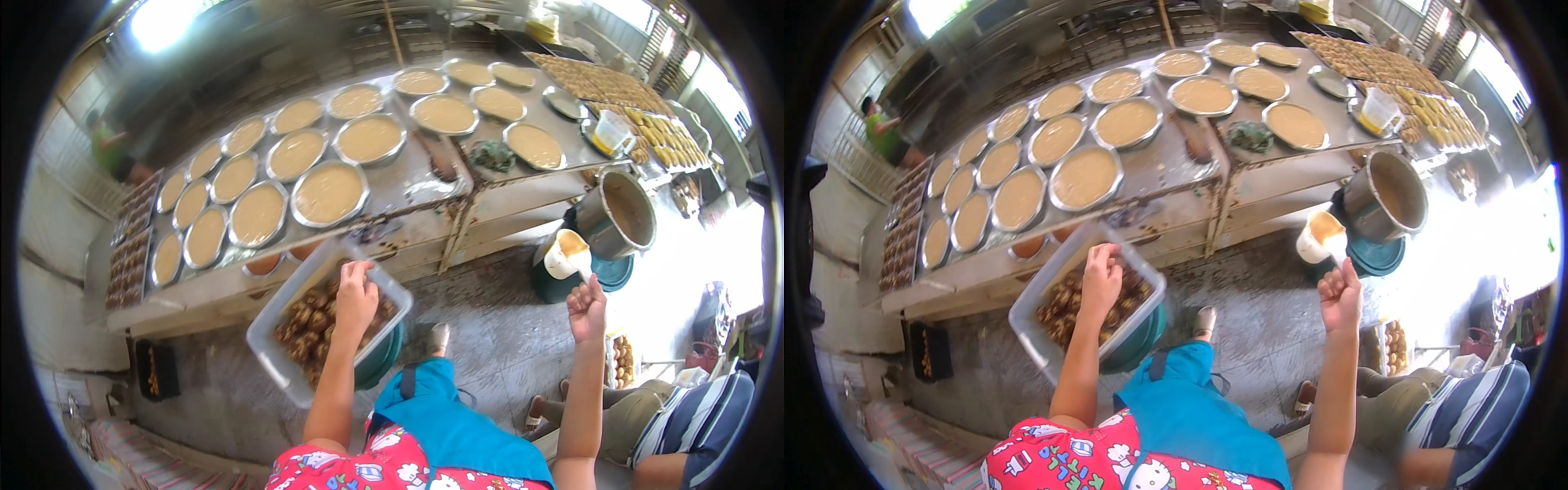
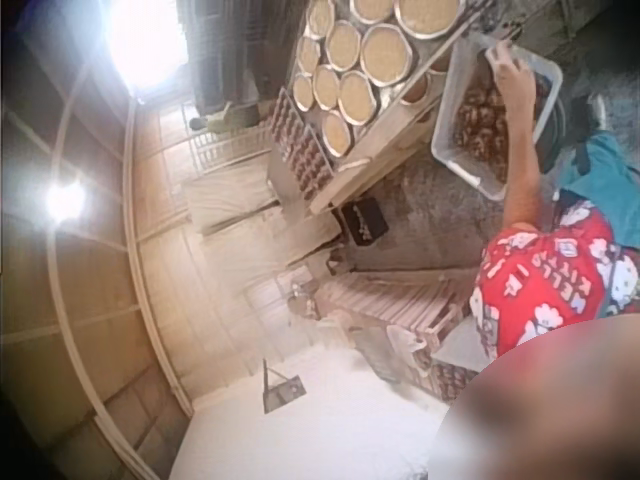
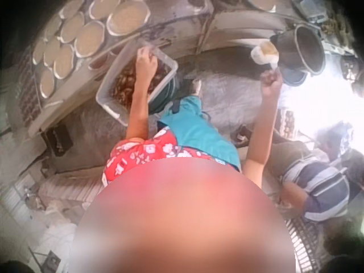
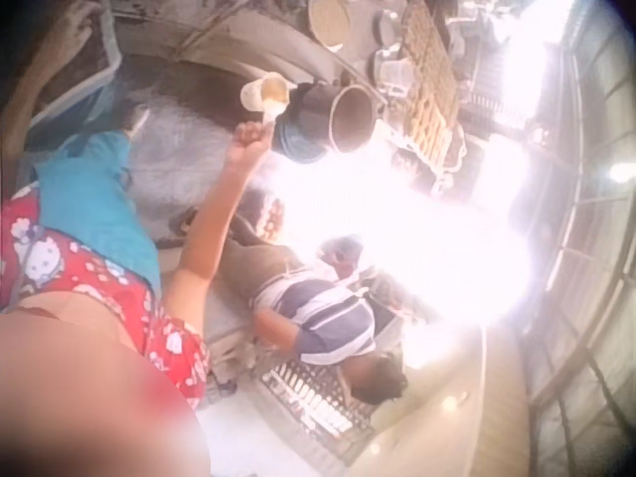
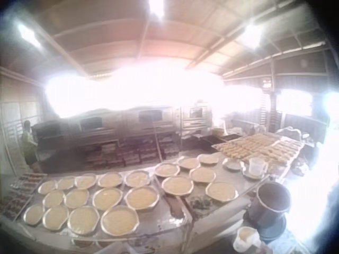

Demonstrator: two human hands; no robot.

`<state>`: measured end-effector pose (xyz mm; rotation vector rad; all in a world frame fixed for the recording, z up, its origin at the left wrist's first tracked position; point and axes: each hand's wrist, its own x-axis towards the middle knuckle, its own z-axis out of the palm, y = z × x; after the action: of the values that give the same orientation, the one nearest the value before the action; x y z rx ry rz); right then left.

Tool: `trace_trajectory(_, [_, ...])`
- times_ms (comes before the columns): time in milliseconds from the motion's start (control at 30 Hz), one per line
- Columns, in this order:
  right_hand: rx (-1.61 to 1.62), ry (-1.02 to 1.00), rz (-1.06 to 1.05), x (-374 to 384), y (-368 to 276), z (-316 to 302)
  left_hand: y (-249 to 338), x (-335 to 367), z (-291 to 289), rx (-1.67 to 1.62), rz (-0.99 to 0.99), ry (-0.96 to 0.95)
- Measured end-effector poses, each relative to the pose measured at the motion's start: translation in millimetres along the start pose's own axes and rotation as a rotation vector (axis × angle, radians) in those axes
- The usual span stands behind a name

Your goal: The person pours batter from a large container into multiple round metal pans and small cupcake liners using a ladle. The person places filled pans on a stainless steel table and arranges filled liners in a tray. The person also places small round dough balls into some of the filled pans.

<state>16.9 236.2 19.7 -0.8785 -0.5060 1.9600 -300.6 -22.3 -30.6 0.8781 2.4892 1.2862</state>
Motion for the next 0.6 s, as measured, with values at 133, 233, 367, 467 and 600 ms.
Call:
trace_trajectory(133, [0.055,-0.012,0.043,82,-52,21,82,84,85,-0.061,0.226,-0.067])
trace_trajectory(233, [0.124,-0.111,0.046,142,-93,37,147,134,148,-0.134,0.321,-0.207])
trace_trajectory(367, [0.112,-0.164,-0.01,216,-150,46,228,176,233,-0.216,0.49,-0.376])
trace_trajectory(467, [0.129,-0.171,-0.022,281,-192,37,271,197,295,-0.22,0.524,-0.475])
trace_trajectory(600, [0.141,-0.117,-0.023,373,-251,0,311,235,374,-0.182,0.532,-0.427])
